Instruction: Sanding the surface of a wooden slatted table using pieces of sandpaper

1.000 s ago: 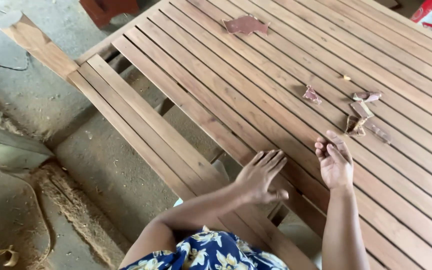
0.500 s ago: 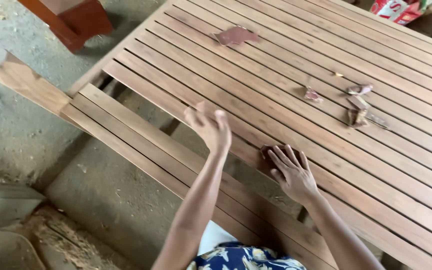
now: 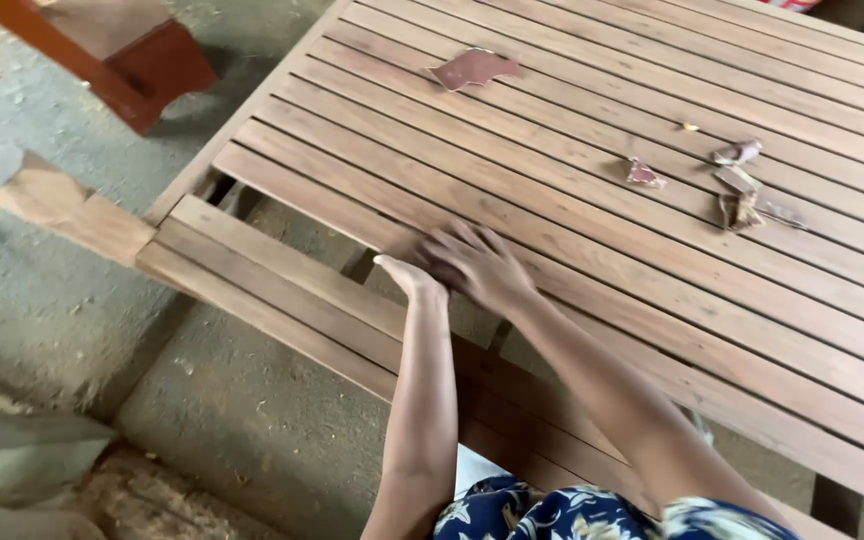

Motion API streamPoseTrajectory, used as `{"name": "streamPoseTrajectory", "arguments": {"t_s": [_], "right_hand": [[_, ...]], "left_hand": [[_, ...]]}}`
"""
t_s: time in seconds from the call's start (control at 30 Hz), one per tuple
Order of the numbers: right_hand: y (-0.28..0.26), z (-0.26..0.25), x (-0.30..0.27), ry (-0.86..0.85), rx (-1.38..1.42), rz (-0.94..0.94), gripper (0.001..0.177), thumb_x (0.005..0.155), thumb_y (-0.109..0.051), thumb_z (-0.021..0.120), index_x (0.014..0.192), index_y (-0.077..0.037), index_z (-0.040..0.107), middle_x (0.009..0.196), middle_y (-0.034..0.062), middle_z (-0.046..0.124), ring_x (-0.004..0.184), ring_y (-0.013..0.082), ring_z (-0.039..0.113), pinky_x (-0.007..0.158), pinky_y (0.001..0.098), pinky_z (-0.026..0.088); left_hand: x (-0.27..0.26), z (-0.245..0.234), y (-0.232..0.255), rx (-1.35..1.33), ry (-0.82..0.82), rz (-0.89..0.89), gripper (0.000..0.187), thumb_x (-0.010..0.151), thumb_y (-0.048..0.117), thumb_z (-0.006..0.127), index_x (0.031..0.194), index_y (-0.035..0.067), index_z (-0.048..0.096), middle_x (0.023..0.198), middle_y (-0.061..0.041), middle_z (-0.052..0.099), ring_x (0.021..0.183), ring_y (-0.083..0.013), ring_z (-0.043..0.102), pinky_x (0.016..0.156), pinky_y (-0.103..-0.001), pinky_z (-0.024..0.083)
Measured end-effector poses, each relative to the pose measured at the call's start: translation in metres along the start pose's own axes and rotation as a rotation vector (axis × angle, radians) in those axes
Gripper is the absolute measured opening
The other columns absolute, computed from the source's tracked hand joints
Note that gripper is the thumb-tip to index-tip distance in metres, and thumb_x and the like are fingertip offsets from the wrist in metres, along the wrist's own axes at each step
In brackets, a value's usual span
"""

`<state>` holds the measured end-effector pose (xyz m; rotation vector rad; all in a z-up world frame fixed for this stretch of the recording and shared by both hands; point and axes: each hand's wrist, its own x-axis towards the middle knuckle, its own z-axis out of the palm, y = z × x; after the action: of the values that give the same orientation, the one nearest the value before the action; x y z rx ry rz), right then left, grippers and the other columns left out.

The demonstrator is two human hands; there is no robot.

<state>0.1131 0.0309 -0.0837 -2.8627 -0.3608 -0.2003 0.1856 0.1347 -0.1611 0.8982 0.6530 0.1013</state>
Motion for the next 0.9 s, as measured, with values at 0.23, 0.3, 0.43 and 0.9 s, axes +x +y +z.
{"name": "streamPoseTrajectory", "arguments": {"t_s": [0.23, 0.3, 0.43, 0.9], "right_hand": [[0.145, -0.084, -0.297, 0.163, -0.136, 0.510, 0.047, 0.097, -0.031, 0.051, 0.144, -0.029, 0.057, 0.150, -0.0004, 0.058, 0.141, 0.0318, 0.047, 0.119, 0.0553, 0.032], [0.145, -0.106, -0.347, -0.014, -0.167, 0.829, 0.055, 0.099, -0.031, 0.045, 0.153, -0.034, 0.047, 0.155, -0.0032, 0.053, 0.145, 0.0243, 0.043, 0.118, 0.0515, 0.029], [0.087, -0.116, -0.286, 0.013, -0.119, 0.862, 0.055, 0.098, -0.050, 0.047, 0.151, -0.037, 0.044, 0.159, -0.0061, 0.044, 0.149, 0.0241, 0.035, 0.124, 0.0528, 0.019], [0.022, -0.042, -0.107, 0.293, 0.010, -0.032, 0.027, 0.104, -0.031, 0.058, 0.128, -0.026, 0.068, 0.150, -0.0094, 0.059, 0.142, 0.0162, 0.050, 0.119, 0.0446, 0.034]], "left_hand": [[-0.028, 0.017, 0.039, -0.065, -0.045, -0.335, 0.095, 0.090, 0.076, 0.011, 0.163, 0.017, -0.005, 0.171, -0.006, -0.009, 0.158, -0.0246, -0.005, 0.128, -0.047, -0.003], [-0.042, 0.018, 0.056, -0.007, 0.002, -0.352, 0.096, 0.087, 0.072, 0.008, 0.162, 0.013, -0.007, 0.171, -0.006, -0.010, 0.158, -0.0247, -0.006, 0.128, -0.048, -0.004], [-0.081, 0.029, 0.078, -0.127, 0.036, -0.344, 0.082, 0.095, 0.068, 0.022, 0.164, 0.029, 0.001, 0.172, 0.000, -0.010, 0.158, -0.0205, -0.009, 0.126, -0.050, -0.010], [-0.032, -0.001, 0.036, -0.241, -0.046, -0.219, 0.087, 0.098, 0.071, 0.034, 0.165, 0.019, 0.013, 0.172, -0.012, 0.007, 0.158, -0.0299, 0.007, 0.129, -0.049, 0.010]]}}
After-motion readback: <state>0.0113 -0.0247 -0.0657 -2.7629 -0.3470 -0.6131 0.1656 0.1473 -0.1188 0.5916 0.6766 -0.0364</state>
